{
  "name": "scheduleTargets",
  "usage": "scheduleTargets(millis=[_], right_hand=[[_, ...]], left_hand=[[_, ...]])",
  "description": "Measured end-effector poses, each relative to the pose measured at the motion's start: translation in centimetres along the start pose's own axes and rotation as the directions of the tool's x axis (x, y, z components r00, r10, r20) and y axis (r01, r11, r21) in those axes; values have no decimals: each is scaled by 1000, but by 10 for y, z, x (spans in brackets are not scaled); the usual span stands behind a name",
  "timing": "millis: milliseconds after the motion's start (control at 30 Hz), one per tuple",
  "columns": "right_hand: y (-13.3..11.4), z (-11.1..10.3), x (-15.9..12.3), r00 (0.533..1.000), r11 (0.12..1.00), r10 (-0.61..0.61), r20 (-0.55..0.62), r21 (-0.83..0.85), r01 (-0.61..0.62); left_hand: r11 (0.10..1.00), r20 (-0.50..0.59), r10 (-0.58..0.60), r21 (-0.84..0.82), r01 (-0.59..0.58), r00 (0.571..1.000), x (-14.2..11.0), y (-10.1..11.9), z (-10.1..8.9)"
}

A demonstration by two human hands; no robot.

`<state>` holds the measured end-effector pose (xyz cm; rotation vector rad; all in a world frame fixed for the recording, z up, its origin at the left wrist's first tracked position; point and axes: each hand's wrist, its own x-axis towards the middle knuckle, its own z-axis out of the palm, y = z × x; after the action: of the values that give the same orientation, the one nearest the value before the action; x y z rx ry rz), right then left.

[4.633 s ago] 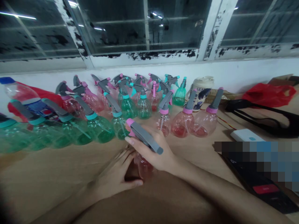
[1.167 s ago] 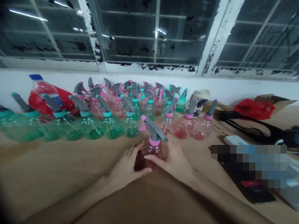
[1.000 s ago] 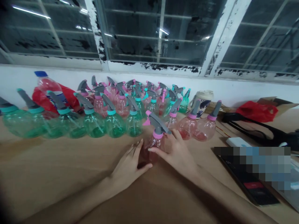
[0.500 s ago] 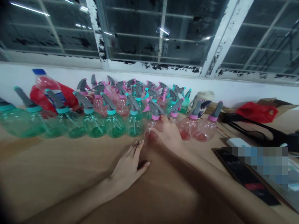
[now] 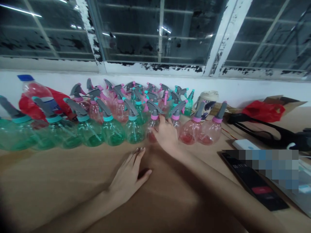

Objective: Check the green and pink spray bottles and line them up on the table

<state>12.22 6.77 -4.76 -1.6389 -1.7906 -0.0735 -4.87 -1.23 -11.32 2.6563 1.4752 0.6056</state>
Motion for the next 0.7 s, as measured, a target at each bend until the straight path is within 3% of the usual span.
scheduleTargets(millis=[133,267,500,700], right_hand=[[1,-4,-6,1000,1000,-14,4,26,14],[16,-24,-21,996,986,-82,-40,140,87],[58,-65,-30,997,997,73,-33,-14,-73],[53,-54,-11,988,981,144,-46,-121,-149]], left_hand=[[1000,2,1,-3,-1,1000,0,0,-1],[1000,7,-1,4,1,1000,0,-1,-1],[1000,-21,10,28,-10,1000,0,-5,-1],[1000,-38,-2,13,2,999,4,-8,-4]])
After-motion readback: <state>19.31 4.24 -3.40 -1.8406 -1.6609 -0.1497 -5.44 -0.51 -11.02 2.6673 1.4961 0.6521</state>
